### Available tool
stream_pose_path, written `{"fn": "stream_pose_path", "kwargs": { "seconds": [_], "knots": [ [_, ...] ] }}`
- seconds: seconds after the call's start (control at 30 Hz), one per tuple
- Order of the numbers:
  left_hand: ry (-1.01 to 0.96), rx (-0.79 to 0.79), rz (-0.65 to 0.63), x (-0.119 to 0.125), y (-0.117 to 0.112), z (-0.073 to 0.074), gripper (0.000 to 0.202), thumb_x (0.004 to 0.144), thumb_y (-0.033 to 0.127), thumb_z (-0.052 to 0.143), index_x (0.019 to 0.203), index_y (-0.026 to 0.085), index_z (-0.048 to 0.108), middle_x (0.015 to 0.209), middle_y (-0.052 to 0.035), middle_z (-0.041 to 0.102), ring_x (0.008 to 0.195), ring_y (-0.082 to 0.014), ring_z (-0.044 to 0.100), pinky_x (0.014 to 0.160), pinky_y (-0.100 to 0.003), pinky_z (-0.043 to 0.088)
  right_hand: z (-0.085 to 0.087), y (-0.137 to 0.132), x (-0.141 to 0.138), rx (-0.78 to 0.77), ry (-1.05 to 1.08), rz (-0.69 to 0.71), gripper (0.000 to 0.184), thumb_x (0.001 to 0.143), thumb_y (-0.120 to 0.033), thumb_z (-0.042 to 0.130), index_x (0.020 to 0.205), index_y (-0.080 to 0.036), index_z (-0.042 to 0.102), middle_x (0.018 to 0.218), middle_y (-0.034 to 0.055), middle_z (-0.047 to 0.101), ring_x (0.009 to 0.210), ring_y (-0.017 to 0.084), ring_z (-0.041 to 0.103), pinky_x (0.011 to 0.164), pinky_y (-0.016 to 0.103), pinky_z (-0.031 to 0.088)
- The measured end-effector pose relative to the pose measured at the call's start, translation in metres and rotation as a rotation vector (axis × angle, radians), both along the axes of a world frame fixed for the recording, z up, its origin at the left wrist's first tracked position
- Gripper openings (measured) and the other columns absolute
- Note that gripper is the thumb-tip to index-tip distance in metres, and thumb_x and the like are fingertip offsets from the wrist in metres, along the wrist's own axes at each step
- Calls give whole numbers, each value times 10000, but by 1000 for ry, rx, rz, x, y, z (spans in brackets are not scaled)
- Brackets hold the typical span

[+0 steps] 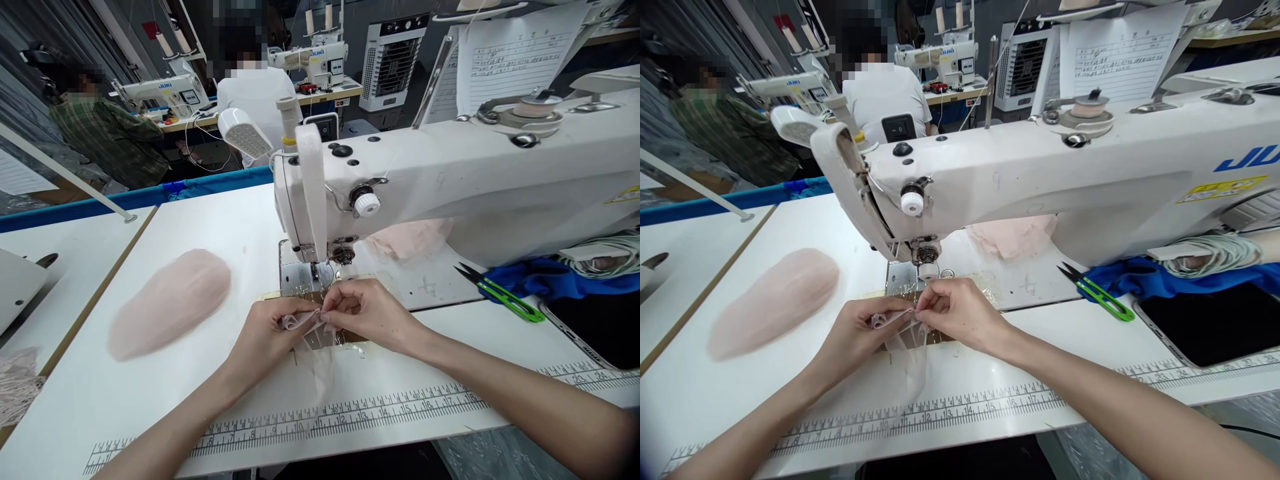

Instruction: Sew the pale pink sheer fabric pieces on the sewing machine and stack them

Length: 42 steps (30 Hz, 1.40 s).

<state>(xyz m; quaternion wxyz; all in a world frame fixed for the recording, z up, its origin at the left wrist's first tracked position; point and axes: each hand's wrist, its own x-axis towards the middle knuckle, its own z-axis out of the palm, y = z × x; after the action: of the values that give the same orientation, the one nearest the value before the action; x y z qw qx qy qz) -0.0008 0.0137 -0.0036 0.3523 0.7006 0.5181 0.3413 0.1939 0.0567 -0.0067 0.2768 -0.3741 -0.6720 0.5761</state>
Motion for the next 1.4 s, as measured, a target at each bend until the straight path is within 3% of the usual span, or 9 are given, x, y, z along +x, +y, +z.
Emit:
{"fn": "stream_pose_path", "kwargs": {
  "seconds": [0.17,0.23,0.37,0.93,1.1,1.2,1.3,1.4],
  "knots": [
    [125,253,23,-2,-1,-6,96,869,244,629,882,236,724,777,13,722,669,-112,650,597,-216,497,-2,-3,-1,67,-29,-51,82,824,-227,651,759,-177,650,641,-2,675,588,126,658,548,227,533],
    [143,303,31,-3,-1,-7,101,875,229,620,894,229,719,752,13,699,646,-103,631,569,-207,485,-1,-5,-1,166,-37,-66,65,834,-202,633,774,-183,647,672,-7,671,593,116,641,548,223,525],
    [137,352,48,-2,-2,-8,108,882,231,610,911,225,713,683,23,646,580,-90,579,515,-193,454,1,-8,-2,385,-23,-60,67,828,-141,624,859,-200,638,756,-19,664,657,100,610,618,218,522],
    [170,470,73,1,-6,0,69,872,219,620,818,199,657,672,24,649,569,-87,583,517,-187,450,0,-9,-3,469,2,11,63,874,-194,607,925,-205,642,803,-16,670,693,101,621,650,220,522],
    [211,534,62,2,-9,3,68,880,197,599,834,213,646,712,22,682,573,-86,597,511,-186,457,-3,-9,-1,667,13,-11,102,921,-236,563,915,-213,662,778,-2,696,668,106,630,591,220,507],
    [207,523,43,1,-10,4,91,869,180,611,938,215,659,810,5,722,613,-93,628,543,-191,479,-6,-9,3,942,-57,-6,157,944,-219,520,906,-225,672,739,-3,710,624,109,636,535,228,485],
    [154,455,-18,1,-13,9,112,857,174,620,939,215,685,754,9,719,606,-102,629,536,-197,472,-4,-9,8,1227,-97,16,126,908,-159,564,891,-215,676,710,-4,719,583,115,637,498,246,451],
    [100,187,-50,0,-15,12,71,834,210,652,845,239,715,712,28,719,610,-118,641,536,-207,473,-1,-10,9,1227,-70,45,86,889,-151,596,862,-192,665,673,-16,711,546,104,620,499,248,425]
  ]
}}
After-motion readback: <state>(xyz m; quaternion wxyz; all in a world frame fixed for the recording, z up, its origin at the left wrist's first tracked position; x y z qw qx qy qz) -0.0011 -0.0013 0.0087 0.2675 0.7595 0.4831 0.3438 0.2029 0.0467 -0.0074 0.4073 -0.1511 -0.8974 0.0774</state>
